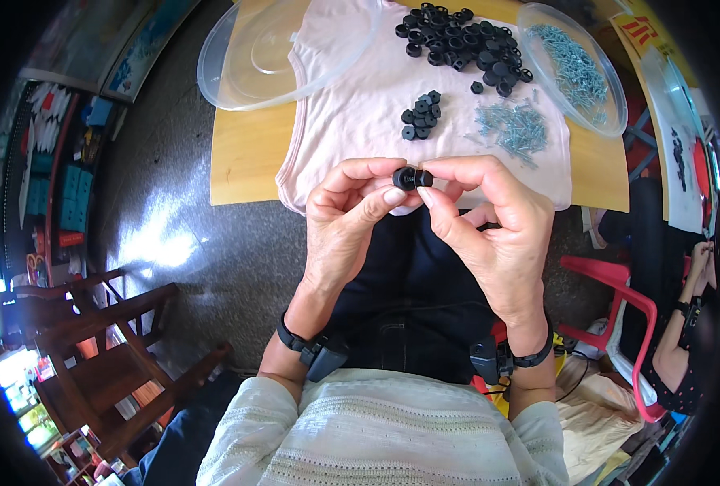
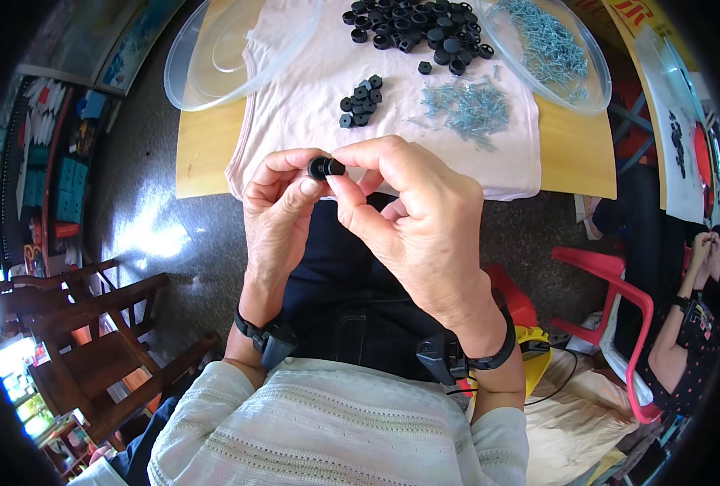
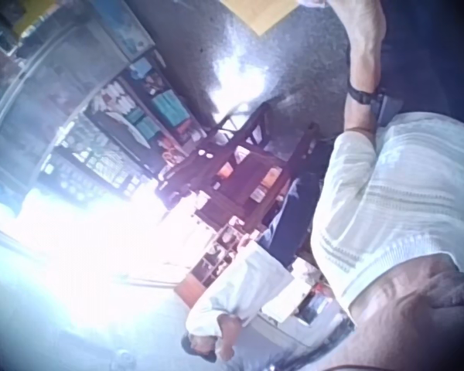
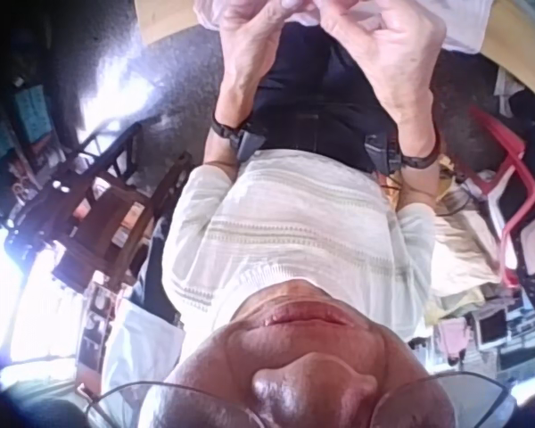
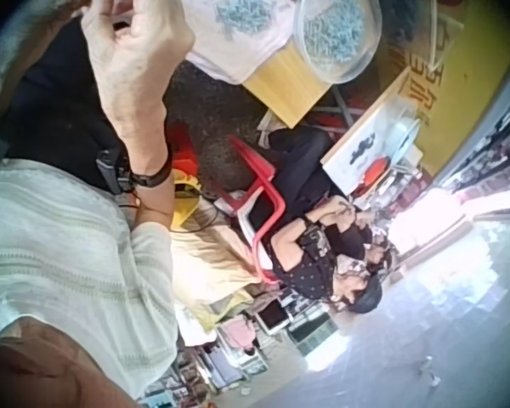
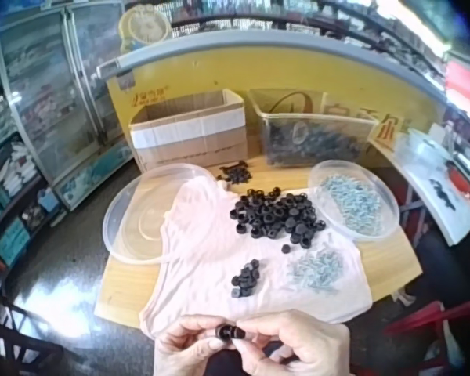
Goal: Assembling plastic parts by inserting a metal pin and blue washer into a black plastic housing.
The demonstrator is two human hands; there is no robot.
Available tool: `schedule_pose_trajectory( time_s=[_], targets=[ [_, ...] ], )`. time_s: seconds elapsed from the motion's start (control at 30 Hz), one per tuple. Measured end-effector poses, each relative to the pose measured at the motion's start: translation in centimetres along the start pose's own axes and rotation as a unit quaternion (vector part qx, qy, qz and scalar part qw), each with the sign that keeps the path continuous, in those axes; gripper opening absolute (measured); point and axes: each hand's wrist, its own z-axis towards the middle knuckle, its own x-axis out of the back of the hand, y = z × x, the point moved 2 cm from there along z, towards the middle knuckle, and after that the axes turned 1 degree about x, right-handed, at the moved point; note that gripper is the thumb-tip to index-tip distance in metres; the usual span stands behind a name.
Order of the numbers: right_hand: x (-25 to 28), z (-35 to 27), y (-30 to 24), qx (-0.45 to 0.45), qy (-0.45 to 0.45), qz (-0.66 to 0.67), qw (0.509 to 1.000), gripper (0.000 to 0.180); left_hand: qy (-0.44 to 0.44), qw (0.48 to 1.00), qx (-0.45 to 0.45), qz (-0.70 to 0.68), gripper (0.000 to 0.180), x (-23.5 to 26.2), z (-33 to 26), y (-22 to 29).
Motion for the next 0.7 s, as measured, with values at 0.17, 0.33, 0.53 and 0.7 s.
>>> schedule_pose_trajectory(
  time_s=[0.17, 0.33, 0.53, 0.7],
  targets=[
    [0.1, -0.2, 0.0, 0.026, 0.004, -0.029, 0.999, 0.018, -0.009, 1.000, -0.016, 0.019, 0.025, -0.2, -0.1, 0.1],
    [0.4, -0.7, 0.2, 0.031, 0.015, -0.022, 0.999, 0.020, -0.042, 0.996, -0.041, 0.073, 0.025, -0.6, 0.1, 0.5],
    [0.7, -1.3, 0.6, 0.008, 0.017, 0.004, 1.000, 0.021, -0.057, 0.990, -0.054, 0.119, 0.024, -0.7, 0.2, 0.5],
    [0.8, -1.7, 0.7, 0.033, 0.031, -0.011, 0.999, 0.021, -0.068, 0.982, -0.068, 0.160, 0.023, -0.8, 0.2, 0.6]
  ],
)
